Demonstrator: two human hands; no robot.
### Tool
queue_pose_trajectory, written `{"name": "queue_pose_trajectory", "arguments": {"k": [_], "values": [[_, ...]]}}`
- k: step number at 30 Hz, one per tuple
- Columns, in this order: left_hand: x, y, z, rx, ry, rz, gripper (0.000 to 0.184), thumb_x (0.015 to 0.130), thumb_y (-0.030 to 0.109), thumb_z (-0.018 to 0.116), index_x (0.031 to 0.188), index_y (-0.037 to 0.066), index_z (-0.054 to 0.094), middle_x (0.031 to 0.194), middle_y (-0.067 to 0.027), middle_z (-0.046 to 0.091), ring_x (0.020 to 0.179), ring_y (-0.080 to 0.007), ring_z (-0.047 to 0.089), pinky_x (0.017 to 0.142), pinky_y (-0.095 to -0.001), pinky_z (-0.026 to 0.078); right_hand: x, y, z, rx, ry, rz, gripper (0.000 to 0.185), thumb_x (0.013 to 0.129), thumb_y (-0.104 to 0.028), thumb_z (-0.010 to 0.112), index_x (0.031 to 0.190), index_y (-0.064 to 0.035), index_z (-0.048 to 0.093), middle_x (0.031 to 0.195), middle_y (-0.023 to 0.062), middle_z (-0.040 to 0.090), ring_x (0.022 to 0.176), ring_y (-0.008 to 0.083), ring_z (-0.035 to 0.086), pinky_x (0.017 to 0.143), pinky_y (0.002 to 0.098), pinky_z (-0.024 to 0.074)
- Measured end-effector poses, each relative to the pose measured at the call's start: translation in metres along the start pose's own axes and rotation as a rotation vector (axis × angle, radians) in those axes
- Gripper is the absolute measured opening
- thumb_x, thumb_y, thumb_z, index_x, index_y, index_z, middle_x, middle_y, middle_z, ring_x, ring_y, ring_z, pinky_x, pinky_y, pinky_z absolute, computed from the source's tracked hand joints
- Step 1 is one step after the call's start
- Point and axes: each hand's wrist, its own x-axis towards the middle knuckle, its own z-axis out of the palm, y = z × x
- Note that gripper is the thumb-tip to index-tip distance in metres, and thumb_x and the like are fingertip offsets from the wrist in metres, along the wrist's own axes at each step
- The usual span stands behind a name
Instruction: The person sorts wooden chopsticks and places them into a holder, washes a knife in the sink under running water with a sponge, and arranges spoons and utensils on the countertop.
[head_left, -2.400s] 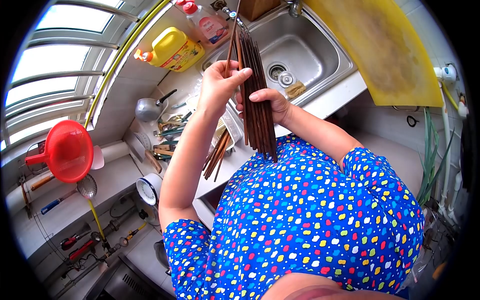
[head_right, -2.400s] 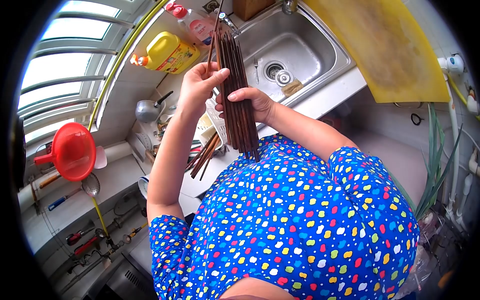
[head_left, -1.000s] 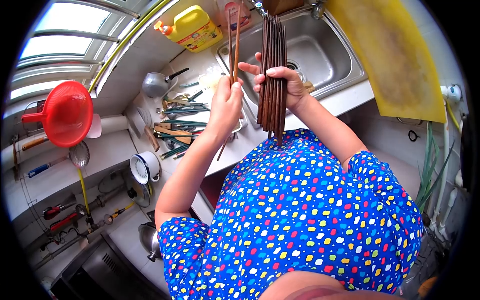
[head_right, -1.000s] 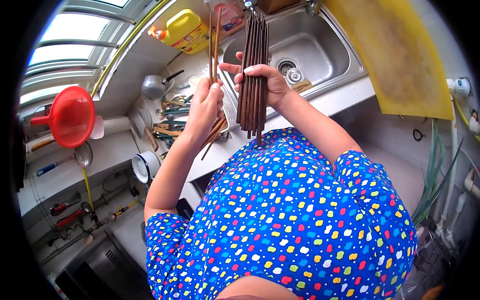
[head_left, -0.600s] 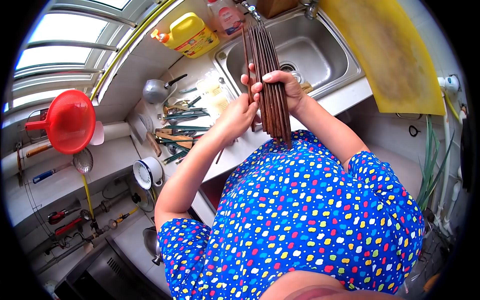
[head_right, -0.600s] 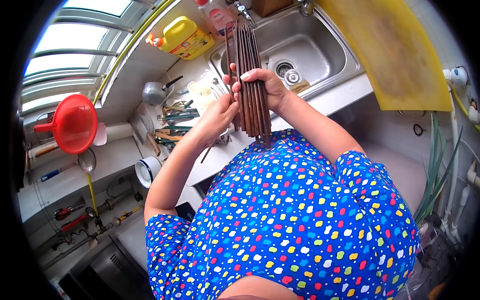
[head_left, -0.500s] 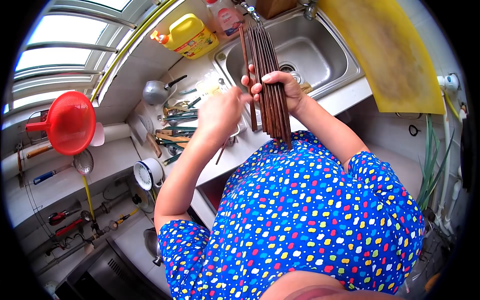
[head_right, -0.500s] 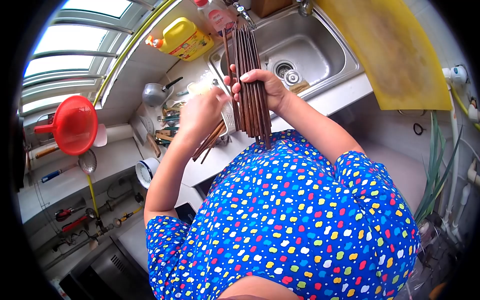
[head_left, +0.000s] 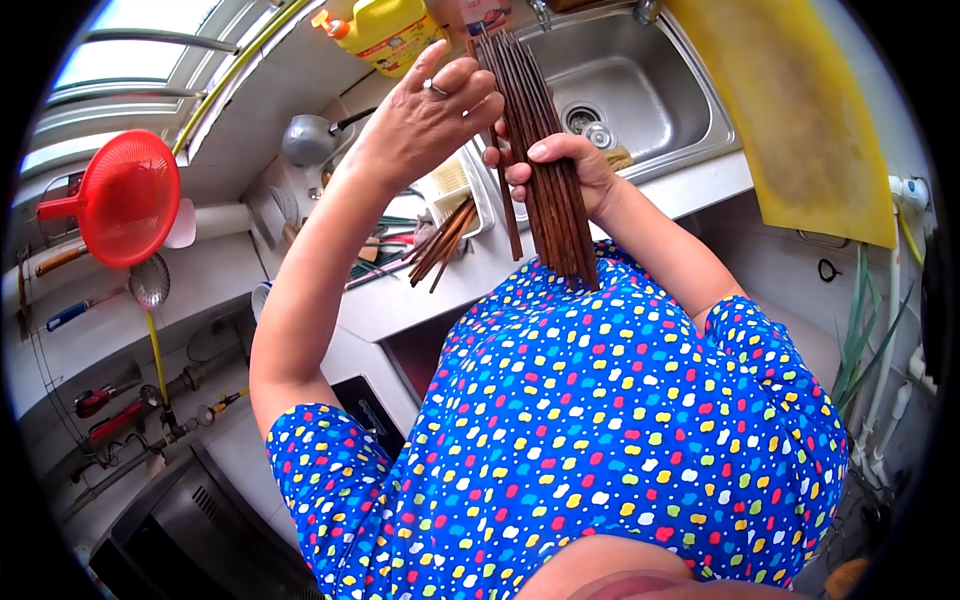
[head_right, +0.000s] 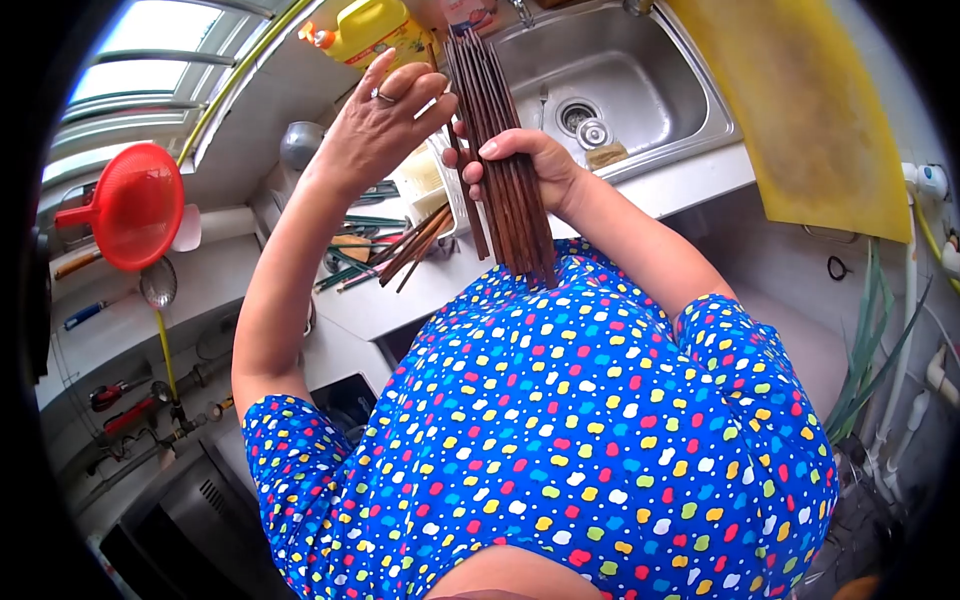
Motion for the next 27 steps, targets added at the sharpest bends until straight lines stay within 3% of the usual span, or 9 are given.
{"name": "queue_pose_trajectory", "arguments": {"k": [4, 7, 10, 13, 15, 19, 20, 24, 27], "values": [[-0.005, -0.004, 0.001, -0.028, -0.015, 0.011, 0.033, 0.075, 0.021, 0.059, 0.107, 0.019, 0.054, 0.115, 0.0029, 0.049, 0.121, -0.0138, 0.043, 0.114, -0.0424, 0.025, 0.003, 0.002, 0.0, 0.016, -0.009, 0.021, 0.04, 0.08, -0.003, 0.055, 0.12, -0.0055, 0.053, 0.111, 0.0199, 0.06, 0.083, 0.0182, 0.065, 0.08, 0.0374, 0.0551], [-0.007, -0.011, -0.009, -0.15, -0.109, 0.046, 0.02, 0.076, 0.022, 0.062, 0.093, 0.016, 0.053, 0.103, 0.0028, 0.053, 0.114, -0.0159, 0.049, 0.115, -0.0417, 0.025, 0.005, 0.005, 0.0, 0.001, 0.05, 0.054, 0.043, 0.079, -0.002, 0.055, 0.122, -0.0045, 0.05, 0.116, 0.025, 0.057, 0.083, 0.0193, 0.067, 0.078, 0.0378, 0.0573], [-0.025, -0.016, -0.016, -0.118, -0.291, 0.048, 0.016, 0.077, 0.021, 0.062, 0.087, 0.016, 0.05, 0.08, 0.0003, 0.054, 0.091, -0.0176, 0.059, 0.088, -0.0357, 0.045, 0.006, 0.002, 0.0, -0.011, 0.04, 0.047, 0.044, 0.079, -0.002, 0.055, 0.122, -0.0035, 0.048, 0.119, 0.0277, 0.055, 0.083, 0.0195, 0.068, 0.078, 0.0385, 0.0579], [-0.056, -0.013, -0.037, -0.141, -0.322, -0.023, 0.012, 0.079, 0.018, 0.061, 0.086, 0.015, 0.052, 0.075, -0.0006, 0.056, 0.08, -0.0181, 0.06, 0.069, -0.0349, 0.047, 0.008, -0.007, -0.006, -0.05, 0.026, -0.014, 0.044, 0.079, -0.004, 0.054, 0.123, -0.0026, 0.05, 0.136, 0.0331, 0.039, 0.083, 0.0192, 0.066, 0.082, 0.0379, 0.0574], [-0.078, -0.008, -0.057, -0.197, -0.338, -0.125, 0.01, 0.081, 0.018, 0.061, 0.084, 0.014, 0.052, 0.074, -0.0015, 0.056, 0.077, -0.0194, 0.061, 0.066, -0.0354, 0.047, 0.001, -0.02, -0.012, -0.067, 0.048, -0.089, 0.045, 0.079, -0.003, 0.056, 0.124, -0.0021, 0.049, 0.139, 0.0339, 0.036, 0.083, 0.0198, 0.066, 0.083, 0.0372, 0.0568], [-0.111, 0.01, -0.077, -0.243, -0.472, -0.376, 0.011, 0.084, 0.02, 0.06, 0.08, 0.012, 0.054, 0.07, -0.0048, 0.059, 0.071, -0.0242, 0.062, 0.061, -0.0375, 0.047, -0.014, -0.042, -0.022, -0.097, 0.214, -0.293, 0.043, 0.077, -0.002, 0.057, 0.12, -0.0041, 0.051, 0.116, 0.021, 0.059, 0.083, 0.0216, 0.068, 0.081, 0.0397, 0.0572], [-0.116, 0.015, -0.075, -0.245, -0.473, -0.379, 0.011, 0.084, 0.02, 0.06, 0.08, 0.012, 0.054, 0.07, -0.0048, 0.059, 0.071, -0.0242, 0.062, 0.061, -0.0375, 0.047, -0.014, -0.046, -0.028, -0.074, 0.188, -0.316, 0.044, 0.078, -0.001, 0.058, 0.121, -0.0044, 0.051, 0.106, 0.0146, 0.06, 0.085, 0.0214, 0.066, 0.081, 0.0413, 0.0561], [-0.12, 0.03, -0.073, -0.227, -0.525, -0.442, 0.002, 0.083, 0.015, 0.059, 0.083, 0.013, 0.058, 0.071, -0.0046, 0.062, 0.071, -0.0236, 0.064, 0.06, -0.038, 0.049, -0.011, -0.052, -0.025, -0.062, 0.126, -0.328, 0.044, 0.078, -0.001, 0.058, 0.121, -0.0048, 0.05, 0.098, 0.0109, 0.059, 0.087, 0.0219, 0.064, 0.084, 0.0428, 0.054], [-0.12, 0.029, -0.091, -0.367, -0.541, -0.627, 0.021, 0.088, 0.024, 0.059, 0.078, 0.007, 0.052, 0.072, -0.0104, 0.061, 0.072, -0.0313, 0.061, 0.062, -0.0428, 0.046, -0.012, -0.052, -0.027, -0.084, 0.127, -0.333, 0.043, 0.078, -0.001, 0.058, 0.121, -0.0048, 0.05, 0.098, 0.0103, 0.058, 0.087, 0.0221, 0.063, 0.085, 0.0428, 0.0535]]}}
